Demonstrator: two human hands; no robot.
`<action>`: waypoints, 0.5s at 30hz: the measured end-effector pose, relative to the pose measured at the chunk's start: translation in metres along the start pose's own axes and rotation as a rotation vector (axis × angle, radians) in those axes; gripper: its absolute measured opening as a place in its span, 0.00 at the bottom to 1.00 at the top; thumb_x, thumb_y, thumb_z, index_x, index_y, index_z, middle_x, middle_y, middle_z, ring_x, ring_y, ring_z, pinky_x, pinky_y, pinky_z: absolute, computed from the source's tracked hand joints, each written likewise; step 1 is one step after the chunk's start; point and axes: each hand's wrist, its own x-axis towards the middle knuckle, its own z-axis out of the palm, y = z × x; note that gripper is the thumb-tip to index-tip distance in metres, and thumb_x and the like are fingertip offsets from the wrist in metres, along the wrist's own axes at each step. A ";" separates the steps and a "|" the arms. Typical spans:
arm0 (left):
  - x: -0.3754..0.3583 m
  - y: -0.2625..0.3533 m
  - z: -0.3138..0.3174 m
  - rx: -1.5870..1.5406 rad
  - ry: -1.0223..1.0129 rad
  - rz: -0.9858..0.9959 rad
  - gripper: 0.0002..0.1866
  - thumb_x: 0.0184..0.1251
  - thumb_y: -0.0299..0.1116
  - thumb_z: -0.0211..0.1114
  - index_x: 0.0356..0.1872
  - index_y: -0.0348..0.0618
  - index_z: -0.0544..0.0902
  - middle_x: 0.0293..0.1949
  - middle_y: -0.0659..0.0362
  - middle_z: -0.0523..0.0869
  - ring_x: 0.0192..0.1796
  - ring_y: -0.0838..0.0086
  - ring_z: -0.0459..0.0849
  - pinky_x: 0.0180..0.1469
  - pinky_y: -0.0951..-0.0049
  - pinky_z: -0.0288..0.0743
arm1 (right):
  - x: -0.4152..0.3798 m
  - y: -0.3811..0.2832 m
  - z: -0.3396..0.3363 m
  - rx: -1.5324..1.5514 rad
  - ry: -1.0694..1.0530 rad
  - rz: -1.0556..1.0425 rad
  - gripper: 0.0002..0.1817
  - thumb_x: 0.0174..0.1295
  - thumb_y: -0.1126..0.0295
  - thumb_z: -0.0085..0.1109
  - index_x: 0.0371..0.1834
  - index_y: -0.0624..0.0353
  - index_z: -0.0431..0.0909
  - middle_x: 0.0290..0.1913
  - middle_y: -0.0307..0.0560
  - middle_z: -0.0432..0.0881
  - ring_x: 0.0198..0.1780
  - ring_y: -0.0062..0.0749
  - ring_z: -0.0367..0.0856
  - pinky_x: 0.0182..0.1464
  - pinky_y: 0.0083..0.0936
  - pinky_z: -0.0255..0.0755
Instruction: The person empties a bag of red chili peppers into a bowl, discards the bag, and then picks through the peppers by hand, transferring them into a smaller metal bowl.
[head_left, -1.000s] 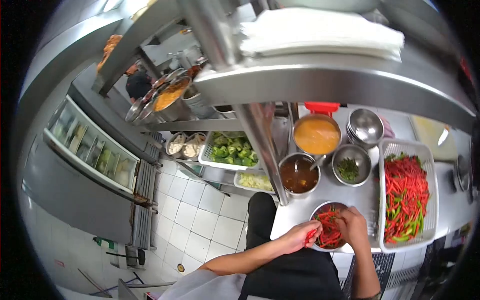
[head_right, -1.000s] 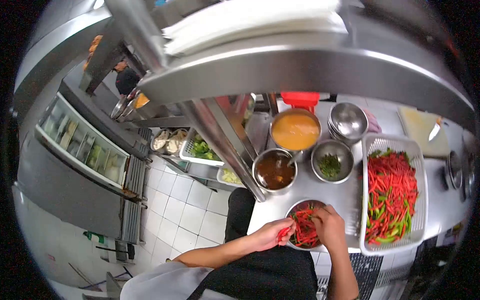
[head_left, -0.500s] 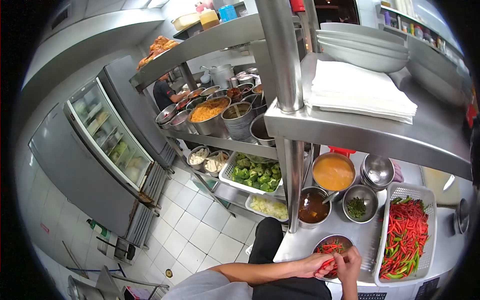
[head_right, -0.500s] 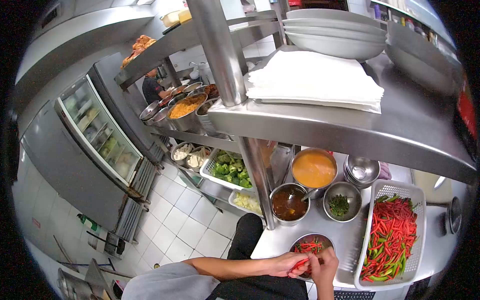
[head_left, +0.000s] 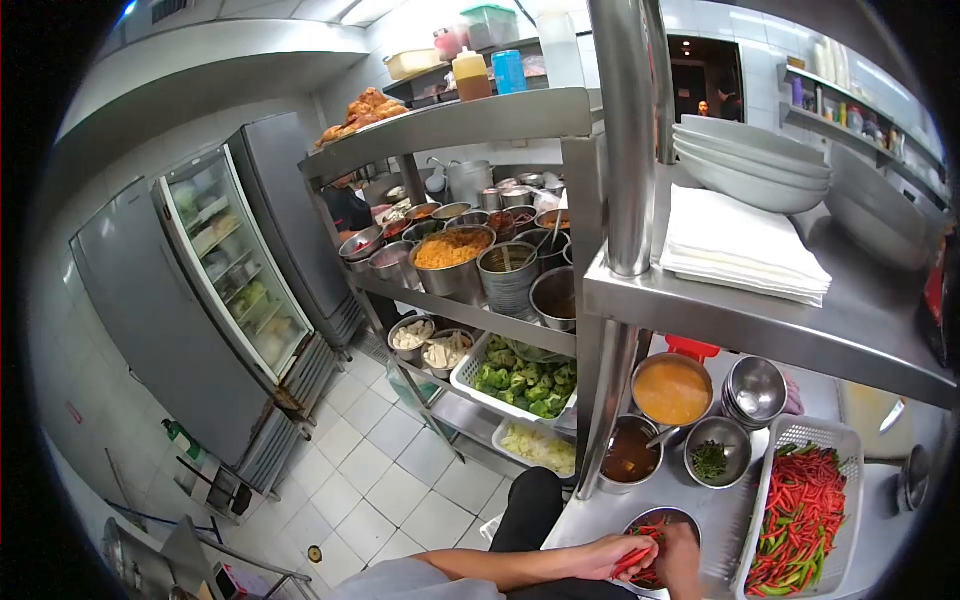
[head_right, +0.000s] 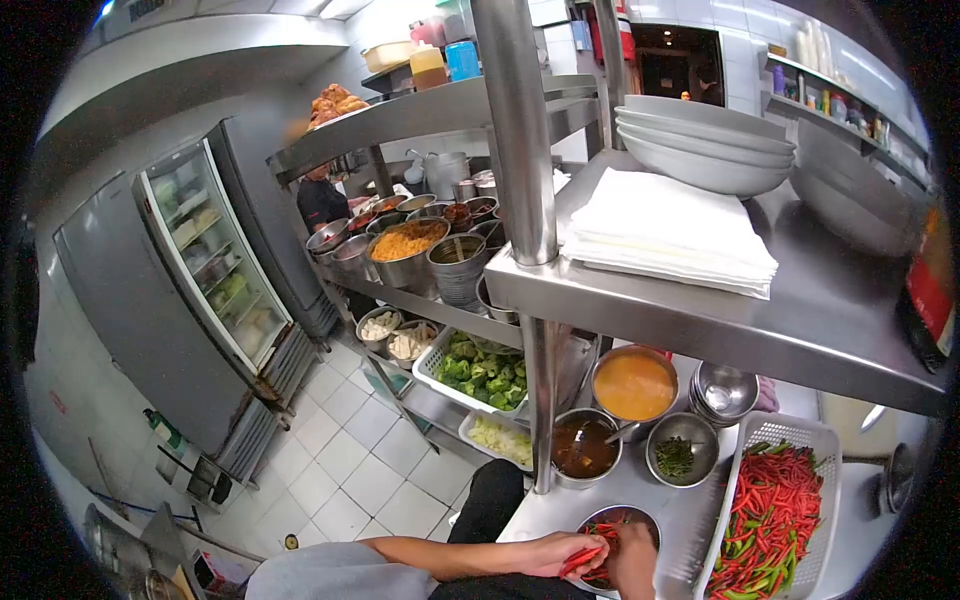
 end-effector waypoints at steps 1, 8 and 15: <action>0.002 -0.002 -0.002 0.008 -0.017 -0.016 0.16 0.82 0.46 0.49 0.40 0.47 0.76 0.29 0.67 0.75 0.26 0.82 0.71 0.25 0.80 0.63 | -0.001 -0.002 0.005 -0.024 -0.034 -0.005 0.15 0.49 0.70 0.66 0.43 0.54 0.84 0.41 0.55 0.79 0.44 0.54 0.82 0.46 0.43 0.77; -0.006 -0.002 -0.015 0.076 0.001 -0.038 0.14 0.79 0.46 0.54 0.39 0.48 0.77 0.32 0.68 0.76 0.28 0.84 0.74 0.26 0.80 0.65 | 0.002 0.011 0.023 -0.059 -0.188 0.098 0.08 0.50 0.67 0.66 0.33 0.53 0.85 0.37 0.54 0.81 0.40 0.53 0.83 0.41 0.46 0.77; 0.003 -0.008 -0.029 -0.015 0.140 -0.085 0.13 0.78 0.46 0.56 0.38 0.49 0.78 0.31 0.69 0.73 0.26 0.84 0.68 0.25 0.81 0.61 | 0.007 0.003 -0.003 0.207 0.108 0.087 0.09 0.48 0.81 0.70 0.34 0.60 0.87 0.33 0.52 0.79 0.35 0.45 0.80 0.40 0.34 0.75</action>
